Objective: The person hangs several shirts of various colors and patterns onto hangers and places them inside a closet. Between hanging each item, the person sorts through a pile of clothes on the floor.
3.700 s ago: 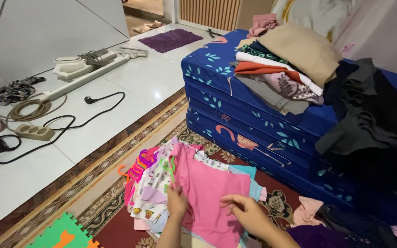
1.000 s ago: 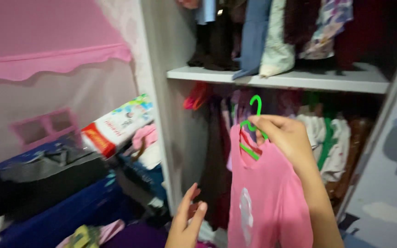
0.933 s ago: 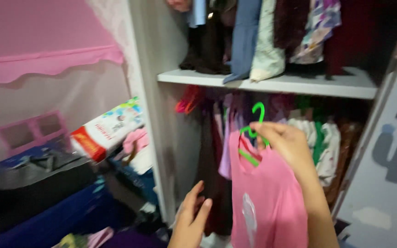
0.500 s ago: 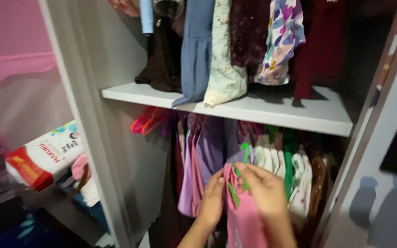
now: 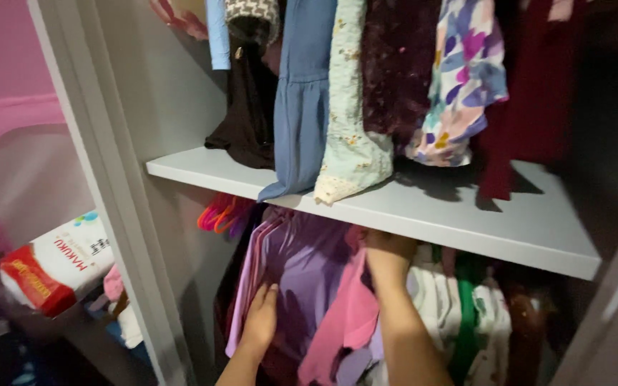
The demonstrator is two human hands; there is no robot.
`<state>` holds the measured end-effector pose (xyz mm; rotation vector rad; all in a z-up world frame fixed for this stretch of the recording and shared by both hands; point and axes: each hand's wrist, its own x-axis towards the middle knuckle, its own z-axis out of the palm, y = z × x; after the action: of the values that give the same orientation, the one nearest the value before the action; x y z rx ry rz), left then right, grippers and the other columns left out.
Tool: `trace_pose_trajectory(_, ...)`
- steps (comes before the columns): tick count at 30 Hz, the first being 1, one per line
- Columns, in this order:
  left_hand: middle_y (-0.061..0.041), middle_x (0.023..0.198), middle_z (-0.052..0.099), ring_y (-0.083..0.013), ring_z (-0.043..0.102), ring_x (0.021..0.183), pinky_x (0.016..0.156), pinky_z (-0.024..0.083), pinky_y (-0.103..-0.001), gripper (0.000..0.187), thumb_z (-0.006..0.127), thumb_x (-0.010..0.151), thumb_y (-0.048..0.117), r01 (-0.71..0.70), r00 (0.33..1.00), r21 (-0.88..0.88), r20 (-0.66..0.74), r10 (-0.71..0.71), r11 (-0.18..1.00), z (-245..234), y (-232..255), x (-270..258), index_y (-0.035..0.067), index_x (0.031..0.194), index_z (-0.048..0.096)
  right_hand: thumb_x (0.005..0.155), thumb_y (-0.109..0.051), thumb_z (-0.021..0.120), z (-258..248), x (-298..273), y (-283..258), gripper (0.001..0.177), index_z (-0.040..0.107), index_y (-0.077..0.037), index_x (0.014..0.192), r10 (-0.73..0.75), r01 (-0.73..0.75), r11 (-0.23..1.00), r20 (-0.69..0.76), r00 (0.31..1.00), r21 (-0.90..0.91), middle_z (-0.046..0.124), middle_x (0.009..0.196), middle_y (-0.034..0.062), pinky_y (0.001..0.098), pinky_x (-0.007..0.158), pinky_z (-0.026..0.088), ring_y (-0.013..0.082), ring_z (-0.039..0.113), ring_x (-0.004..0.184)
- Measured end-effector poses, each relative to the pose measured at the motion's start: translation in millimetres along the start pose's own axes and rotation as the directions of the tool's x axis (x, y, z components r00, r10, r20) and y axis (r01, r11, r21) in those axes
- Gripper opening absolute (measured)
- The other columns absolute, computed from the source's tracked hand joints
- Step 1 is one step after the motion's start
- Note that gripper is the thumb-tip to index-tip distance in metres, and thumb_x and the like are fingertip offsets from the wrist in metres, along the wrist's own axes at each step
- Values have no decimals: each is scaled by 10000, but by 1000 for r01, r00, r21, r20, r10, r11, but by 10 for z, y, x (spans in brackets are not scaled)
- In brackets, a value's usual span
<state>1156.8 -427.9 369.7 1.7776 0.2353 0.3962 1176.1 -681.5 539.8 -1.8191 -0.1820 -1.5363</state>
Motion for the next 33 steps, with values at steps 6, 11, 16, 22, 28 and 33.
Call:
trace_pose_trajectory(6, -112, 1609, 404, -243, 329, 1520, 1213, 236, -320, 635, 473, 990, 391, -125, 987, 40, 109, 119, 991, -8, 149, -444, 104, 1550, 385, 983, -328, 553, 245, 46, 604, 380, 721, -45, 1173, -31, 77, 967, 185, 982, -245, 693, 1179, 248, 557, 999, 447, 484, 608, 1117)
trace_pose_trajectory(11, -143, 1602, 403, -257, 344, 1513, 1213, 245, -325, 630, 525, 986, 318, -179, 979, 49, 113, 173, 983, 53, 69, -725, 78, 1545, 360, 951, -350, 574, 43, 154, 467, 399, 721, -56, 1178, 134, -47, 965, 330, 934, -259, 687, 1181, 253, 541, 969, 460, 473, 617, 1105)
trace_pose_trajectory(16, -163, 1571, 434, -266, 379, 1494, 1202, 276, -329, 641, 594, 967, 250, -240, 960, 64, 166, 226, 969, -115, 238, -1177, 75, 1539, 365, 944, -232, 577, -445, -57, -60, 358, 710, -61, 1228, 301, -230, 947, 374, 877, -222, 685, 1198, 256, 499, 962, 492, 441, 644, 1099)
trace_pose_trajectory(22, -161, 1480, 551, -247, 498, 1398, 1142, 359, -323, 552, 575, 983, 199, -228, 962, -5, 155, 226, 974, -488, 221, -1572, 77, 1507, 446, 898, -3, 626, -1026, -845, -1512, 282, 722, 18, 1163, -167, 161, 982, 57, 984, 104, 662, 1322, 252, 429, 1080, 467, 414, 614, 1252)
trace_pose_trajectory(28, -143, 1232, 735, -200, 672, 1175, 1050, 488, -322, 395, 531, 1038, 171, -255, 964, -123, 42, 262, 959, -1887, 152, -2067, -18, 1381, 579, 912, 2, 600, -805, -1783, -2774, 237, 737, -9, 1106, -206, -224, 777, 575, 792, 588, 750, 1152, 137, 337, 935, 550, 248, 726, 1069)
trace_pose_trajectory(33, -88, 1108, 749, -155, 683, 1044, 955, 535, -308, 356, 516, 1016, 123, -271, 955, -170, -171, 242, 948, -3550, 38, -2926, -17, 1335, 587, 905, -63, 629, -823, -2489, -4001, 232, 744, -11, 1100, -512, -135, 726, 661, 549, 675, 751, 1064, 155, 374, 834, 556, 307, 719, 969)
